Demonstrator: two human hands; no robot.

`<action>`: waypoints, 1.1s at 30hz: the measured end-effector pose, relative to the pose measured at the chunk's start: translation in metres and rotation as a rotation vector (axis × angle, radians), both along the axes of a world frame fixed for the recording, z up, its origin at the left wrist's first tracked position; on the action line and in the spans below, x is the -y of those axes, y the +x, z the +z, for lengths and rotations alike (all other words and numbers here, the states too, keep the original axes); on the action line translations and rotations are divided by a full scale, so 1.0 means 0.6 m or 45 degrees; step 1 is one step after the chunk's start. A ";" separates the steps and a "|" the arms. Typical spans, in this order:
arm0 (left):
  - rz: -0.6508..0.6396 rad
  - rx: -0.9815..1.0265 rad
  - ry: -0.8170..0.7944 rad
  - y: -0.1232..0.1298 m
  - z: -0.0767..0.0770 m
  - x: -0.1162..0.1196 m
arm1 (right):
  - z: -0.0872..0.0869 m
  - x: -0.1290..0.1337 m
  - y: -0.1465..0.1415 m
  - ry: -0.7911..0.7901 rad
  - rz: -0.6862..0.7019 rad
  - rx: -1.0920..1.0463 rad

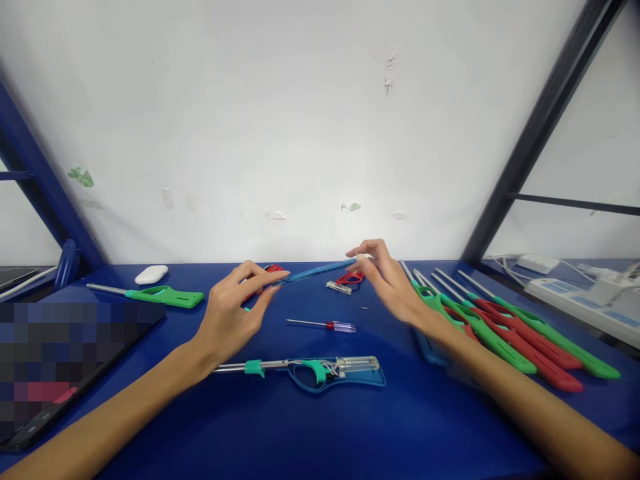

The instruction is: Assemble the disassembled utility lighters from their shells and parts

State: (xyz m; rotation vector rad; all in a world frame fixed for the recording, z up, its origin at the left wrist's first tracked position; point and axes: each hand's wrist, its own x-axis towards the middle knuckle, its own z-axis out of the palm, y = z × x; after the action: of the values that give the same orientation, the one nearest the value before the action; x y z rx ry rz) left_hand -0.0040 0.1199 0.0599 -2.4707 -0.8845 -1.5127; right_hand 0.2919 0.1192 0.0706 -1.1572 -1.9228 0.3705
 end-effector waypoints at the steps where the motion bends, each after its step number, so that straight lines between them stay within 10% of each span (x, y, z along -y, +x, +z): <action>1: -0.023 0.002 -0.009 0.001 -0.001 0.003 | 0.005 0.002 0.001 -0.075 0.064 -0.028; 9: -0.142 -0.062 -0.113 0.009 -0.011 0.013 | 0.027 0.021 0.004 -0.709 0.616 0.171; 33: -0.238 -0.732 -0.851 -0.010 0.045 0.047 | 0.041 0.084 -0.018 -0.405 0.462 0.789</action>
State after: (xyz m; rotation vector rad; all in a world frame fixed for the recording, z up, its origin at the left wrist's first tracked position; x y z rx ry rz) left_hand -0.0103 0.0918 0.0868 -3.2539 -1.1881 -0.4745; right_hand 0.2810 0.0686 0.0952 -1.2140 -2.7092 0.5761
